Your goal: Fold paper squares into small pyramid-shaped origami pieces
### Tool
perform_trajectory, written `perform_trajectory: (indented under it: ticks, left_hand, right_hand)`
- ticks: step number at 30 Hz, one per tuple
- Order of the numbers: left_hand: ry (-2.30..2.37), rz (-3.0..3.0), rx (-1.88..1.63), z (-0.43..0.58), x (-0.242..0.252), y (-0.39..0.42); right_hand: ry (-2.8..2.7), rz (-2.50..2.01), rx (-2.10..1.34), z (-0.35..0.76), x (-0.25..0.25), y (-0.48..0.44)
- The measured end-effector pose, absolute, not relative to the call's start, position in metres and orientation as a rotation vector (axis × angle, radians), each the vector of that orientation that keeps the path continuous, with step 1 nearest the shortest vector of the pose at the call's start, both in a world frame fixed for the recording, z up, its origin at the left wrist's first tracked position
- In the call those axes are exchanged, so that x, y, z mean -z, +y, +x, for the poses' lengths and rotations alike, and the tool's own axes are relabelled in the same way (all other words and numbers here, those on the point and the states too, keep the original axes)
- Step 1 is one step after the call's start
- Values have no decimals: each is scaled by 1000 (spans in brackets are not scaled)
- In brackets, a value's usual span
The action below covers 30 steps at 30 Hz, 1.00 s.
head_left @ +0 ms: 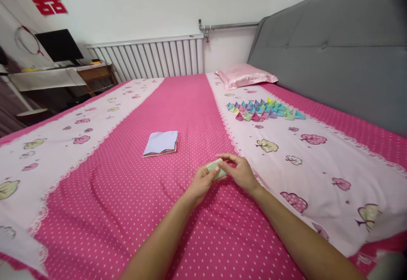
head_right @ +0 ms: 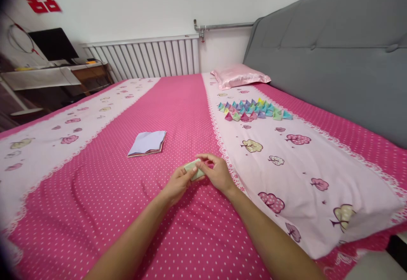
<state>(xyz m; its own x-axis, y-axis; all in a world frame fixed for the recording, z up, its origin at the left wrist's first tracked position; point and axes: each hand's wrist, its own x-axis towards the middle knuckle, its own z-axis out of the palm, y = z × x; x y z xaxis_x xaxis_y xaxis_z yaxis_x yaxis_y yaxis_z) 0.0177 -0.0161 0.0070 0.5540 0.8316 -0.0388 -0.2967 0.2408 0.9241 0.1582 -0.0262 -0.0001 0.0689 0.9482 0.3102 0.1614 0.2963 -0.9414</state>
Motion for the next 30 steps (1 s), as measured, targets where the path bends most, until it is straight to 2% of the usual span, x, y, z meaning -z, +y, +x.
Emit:
perform_trajectory:
  ticks: [3,11,30]
  left_hand:
    - [643,1140,-831,17,-7,-16]
    - [777,1294,-821,13,-1,-12]
    - [753,1081,-768,18,-3,-17]
  right_hand:
    - [-1390,-1107,-904,159,0,-26]
    - [-1381,-1187,-739,159,-3,-29]
    - [-1188,-1137,-1030,159,-2,-25]
